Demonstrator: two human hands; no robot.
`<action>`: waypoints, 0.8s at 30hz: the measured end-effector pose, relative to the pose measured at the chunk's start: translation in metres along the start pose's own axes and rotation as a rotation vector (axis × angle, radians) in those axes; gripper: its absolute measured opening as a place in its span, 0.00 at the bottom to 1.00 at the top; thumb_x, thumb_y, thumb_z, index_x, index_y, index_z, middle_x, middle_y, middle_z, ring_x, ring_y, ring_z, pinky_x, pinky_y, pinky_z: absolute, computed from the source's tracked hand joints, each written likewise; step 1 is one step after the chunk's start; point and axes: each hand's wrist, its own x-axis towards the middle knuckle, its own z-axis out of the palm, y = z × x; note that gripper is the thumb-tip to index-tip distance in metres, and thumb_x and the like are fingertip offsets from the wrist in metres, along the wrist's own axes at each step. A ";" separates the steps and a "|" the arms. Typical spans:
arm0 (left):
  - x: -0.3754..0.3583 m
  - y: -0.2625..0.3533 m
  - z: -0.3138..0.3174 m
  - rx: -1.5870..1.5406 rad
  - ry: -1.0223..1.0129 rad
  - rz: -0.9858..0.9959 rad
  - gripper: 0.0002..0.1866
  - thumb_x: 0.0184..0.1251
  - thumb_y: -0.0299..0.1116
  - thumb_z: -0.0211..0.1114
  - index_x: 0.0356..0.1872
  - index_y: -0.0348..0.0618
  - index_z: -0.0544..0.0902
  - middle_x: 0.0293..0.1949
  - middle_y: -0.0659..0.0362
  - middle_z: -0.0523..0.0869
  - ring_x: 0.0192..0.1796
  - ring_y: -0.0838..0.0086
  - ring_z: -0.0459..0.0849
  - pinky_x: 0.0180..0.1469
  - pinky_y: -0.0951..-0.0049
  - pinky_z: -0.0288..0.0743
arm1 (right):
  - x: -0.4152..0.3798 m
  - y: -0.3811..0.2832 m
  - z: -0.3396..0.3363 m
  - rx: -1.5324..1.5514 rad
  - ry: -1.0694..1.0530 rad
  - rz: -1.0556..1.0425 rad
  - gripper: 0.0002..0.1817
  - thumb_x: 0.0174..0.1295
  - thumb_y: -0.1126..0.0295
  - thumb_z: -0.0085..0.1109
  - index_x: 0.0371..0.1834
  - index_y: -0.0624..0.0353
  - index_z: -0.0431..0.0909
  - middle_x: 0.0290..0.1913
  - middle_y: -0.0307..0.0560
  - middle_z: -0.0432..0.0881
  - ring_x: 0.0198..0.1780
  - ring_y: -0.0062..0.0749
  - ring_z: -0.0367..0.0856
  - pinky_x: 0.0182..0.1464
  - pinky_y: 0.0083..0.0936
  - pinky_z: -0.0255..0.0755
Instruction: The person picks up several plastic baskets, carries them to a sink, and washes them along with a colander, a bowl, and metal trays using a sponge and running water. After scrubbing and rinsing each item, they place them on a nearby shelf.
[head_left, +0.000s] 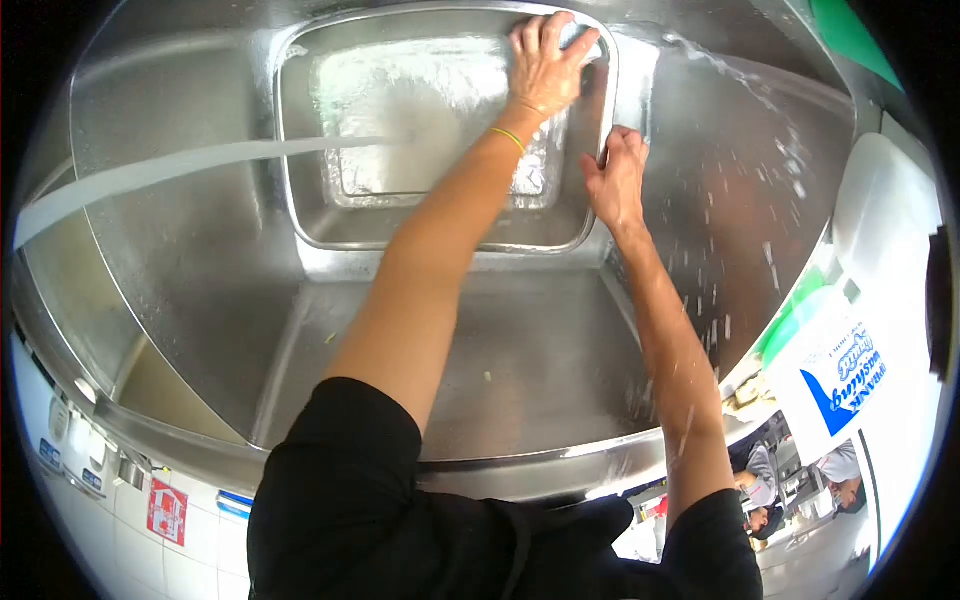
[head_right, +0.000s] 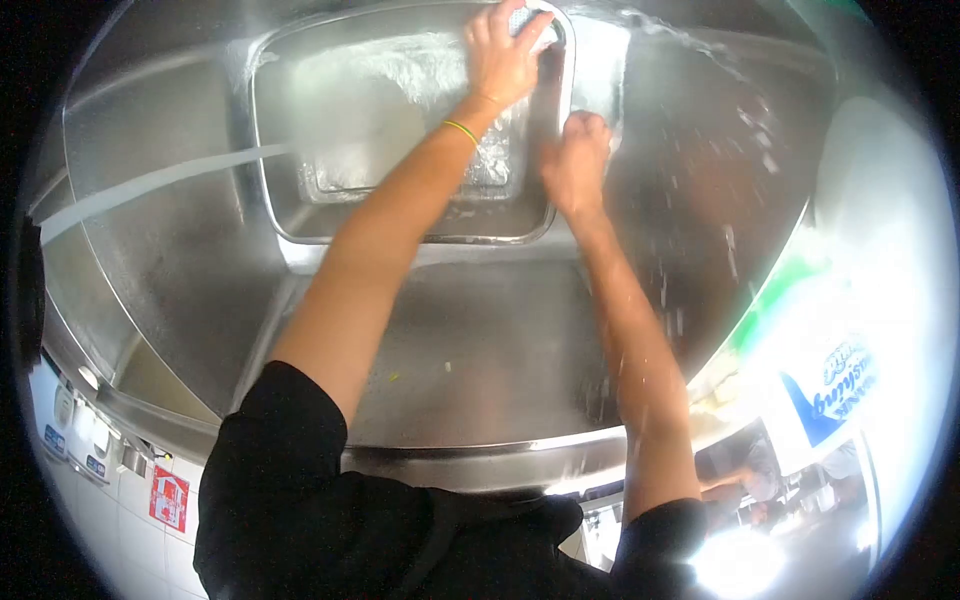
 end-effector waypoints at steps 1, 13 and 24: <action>0.004 -0.007 -0.004 0.031 0.105 0.085 0.17 0.62 0.36 0.59 0.53 0.59 0.78 0.61 0.54 0.68 0.58 0.57 0.66 0.58 0.50 0.59 | -0.004 0.002 -0.003 -0.020 0.014 -0.031 0.18 0.47 0.76 0.60 0.43 0.72 0.72 0.49 0.61 0.70 0.51 0.54 0.66 0.55 0.40 0.61; -0.034 -0.153 -0.151 0.531 -0.119 0.118 0.27 0.51 0.31 0.64 0.57 0.48 0.71 0.60 0.45 0.67 0.58 0.50 0.69 0.57 0.52 0.64 | -0.026 -0.023 -0.044 0.444 0.248 0.152 0.16 0.45 0.76 0.55 0.40 0.63 0.80 0.51 0.53 0.68 0.55 0.45 0.66 0.58 0.33 0.62; -0.166 -0.057 -0.146 0.235 -0.174 -0.952 0.26 0.61 0.37 0.57 0.58 0.37 0.64 0.53 0.38 0.65 0.54 0.43 0.68 0.54 0.49 0.63 | -0.036 -0.082 -0.069 0.394 0.337 -0.048 0.05 0.40 0.81 0.55 0.23 0.67 0.71 0.55 0.53 0.66 0.54 0.49 0.68 0.57 0.35 0.63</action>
